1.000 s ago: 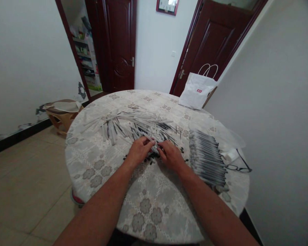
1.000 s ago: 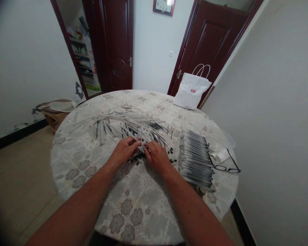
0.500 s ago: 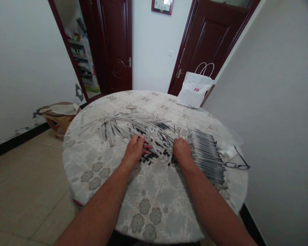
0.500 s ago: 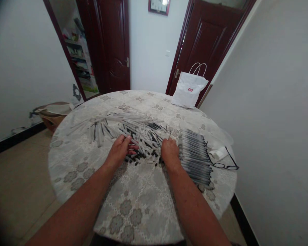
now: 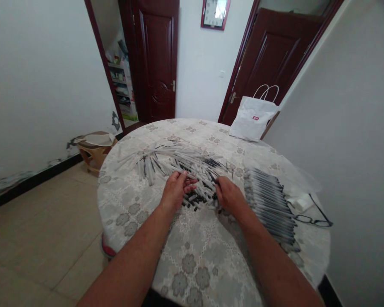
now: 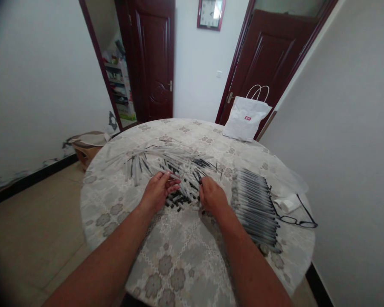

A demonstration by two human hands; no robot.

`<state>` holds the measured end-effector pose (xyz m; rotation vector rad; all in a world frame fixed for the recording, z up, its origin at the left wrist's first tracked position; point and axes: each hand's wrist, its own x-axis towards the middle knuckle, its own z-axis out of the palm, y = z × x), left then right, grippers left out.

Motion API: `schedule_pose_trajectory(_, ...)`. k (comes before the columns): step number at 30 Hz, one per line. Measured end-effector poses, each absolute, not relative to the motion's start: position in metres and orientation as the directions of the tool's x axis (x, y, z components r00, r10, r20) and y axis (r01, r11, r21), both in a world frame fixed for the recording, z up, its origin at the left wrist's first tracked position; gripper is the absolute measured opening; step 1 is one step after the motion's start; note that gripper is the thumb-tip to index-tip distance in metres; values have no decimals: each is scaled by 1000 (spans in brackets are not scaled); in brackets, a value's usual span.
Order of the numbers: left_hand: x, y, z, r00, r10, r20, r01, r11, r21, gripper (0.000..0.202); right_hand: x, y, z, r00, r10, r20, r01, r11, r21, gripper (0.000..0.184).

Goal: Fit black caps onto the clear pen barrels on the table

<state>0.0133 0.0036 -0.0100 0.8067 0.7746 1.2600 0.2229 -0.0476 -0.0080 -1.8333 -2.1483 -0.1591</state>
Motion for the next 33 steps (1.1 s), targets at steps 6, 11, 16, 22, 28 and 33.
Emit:
schedule_pose_trajectory(6,12,4,-7,73,997,-6,-545,45,837,31,210,-59,3,-264,951,159,954,282,-103,18)
schedule_pose_trajectory(11,14,3,-9,89,996,14,-496,32,867,31,207,-59,7,-253,959,126,965,259,-36,21)
schedule_pose_trajectory(16,15,3,-12,112,993,34,-431,18,902,31,208,-59,6,-253,953,166,965,260,-23,22)
schedule_pose_trajectory(22,16,1,-12,211,977,-12,-392,96,915,32,208,-58,-1,-255,886,388,887,374,-270,22)
schedule_pose_trajectory(28,19,-13,-6,491,865,-102,-424,339,840,31,185,-65,-7,72,841,537,577,404,-710,23)
schedule_pose_trajectory(33,21,-22,-5,654,749,-106,-340,417,843,30,173,-74,-8,155,862,483,534,338,-775,35)
